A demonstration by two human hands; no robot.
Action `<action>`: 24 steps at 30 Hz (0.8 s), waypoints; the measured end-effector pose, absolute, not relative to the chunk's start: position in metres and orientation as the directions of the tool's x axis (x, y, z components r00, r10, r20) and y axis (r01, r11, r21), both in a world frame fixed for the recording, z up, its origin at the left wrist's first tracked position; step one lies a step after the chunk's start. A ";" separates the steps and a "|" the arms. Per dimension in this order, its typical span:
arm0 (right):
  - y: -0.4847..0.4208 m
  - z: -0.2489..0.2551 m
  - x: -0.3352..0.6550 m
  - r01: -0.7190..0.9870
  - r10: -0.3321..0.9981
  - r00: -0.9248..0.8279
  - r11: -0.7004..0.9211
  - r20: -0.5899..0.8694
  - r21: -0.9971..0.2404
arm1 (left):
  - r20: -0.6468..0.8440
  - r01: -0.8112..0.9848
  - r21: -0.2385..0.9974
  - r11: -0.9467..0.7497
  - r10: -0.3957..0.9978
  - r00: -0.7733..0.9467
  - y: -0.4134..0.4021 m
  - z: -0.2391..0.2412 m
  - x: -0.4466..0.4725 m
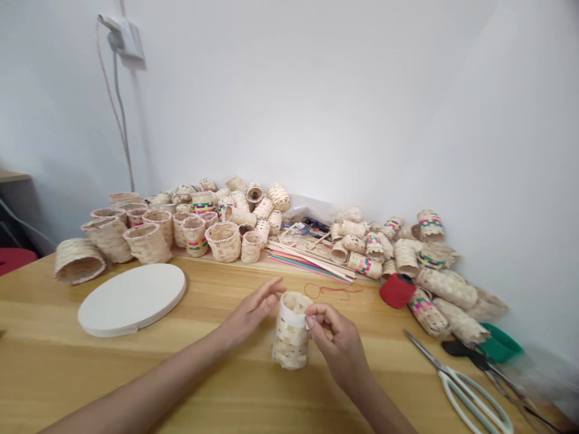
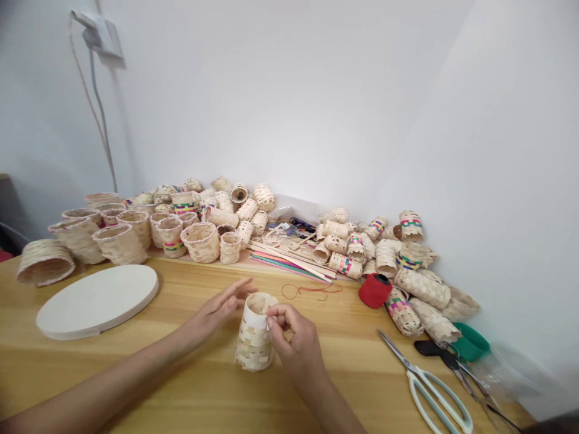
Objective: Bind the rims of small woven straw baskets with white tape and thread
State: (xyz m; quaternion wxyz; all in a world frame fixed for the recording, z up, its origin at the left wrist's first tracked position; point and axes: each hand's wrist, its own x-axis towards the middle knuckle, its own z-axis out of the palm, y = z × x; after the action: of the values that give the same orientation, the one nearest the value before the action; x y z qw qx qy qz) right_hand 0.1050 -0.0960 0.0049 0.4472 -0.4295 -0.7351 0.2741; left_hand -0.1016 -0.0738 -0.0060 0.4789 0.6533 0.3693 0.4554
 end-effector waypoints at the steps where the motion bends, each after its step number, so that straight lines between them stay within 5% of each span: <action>1: -0.096 0.005 0.105 0.388 0.877 -0.231 0.481 0.422 -0.786 | 0.301 0.142 0.927 -0.348 0.914 0.272 -0.073 0.001 -0.105; 4: -0.097 0.007 0.104 0.403 0.861 -0.242 0.508 0.447 -0.761 | 0.492 0.324 0.736 -0.595 0.798 0.348 -0.077 0.023 -0.109; 8: -0.099 0.009 0.101 0.437 0.811 -0.271 0.584 0.519 -0.684 | 0.554 0.325 0.542 -0.775 0.620 0.555 -0.089 0.036 -0.101; 24: -0.100 0.015 0.112 0.620 0.623 -0.210 0.681 0.753 -0.390 | 0.493 0.380 0.721 -0.579 0.815 0.304 -0.087 0.026 -0.094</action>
State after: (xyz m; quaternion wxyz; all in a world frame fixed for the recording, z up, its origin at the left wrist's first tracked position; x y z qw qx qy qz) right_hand 0.1122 -0.0998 0.0152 0.4852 -0.3993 -0.7779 0.0018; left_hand -0.0944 -0.0869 0.0262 0.2448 0.7696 0.3883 0.4439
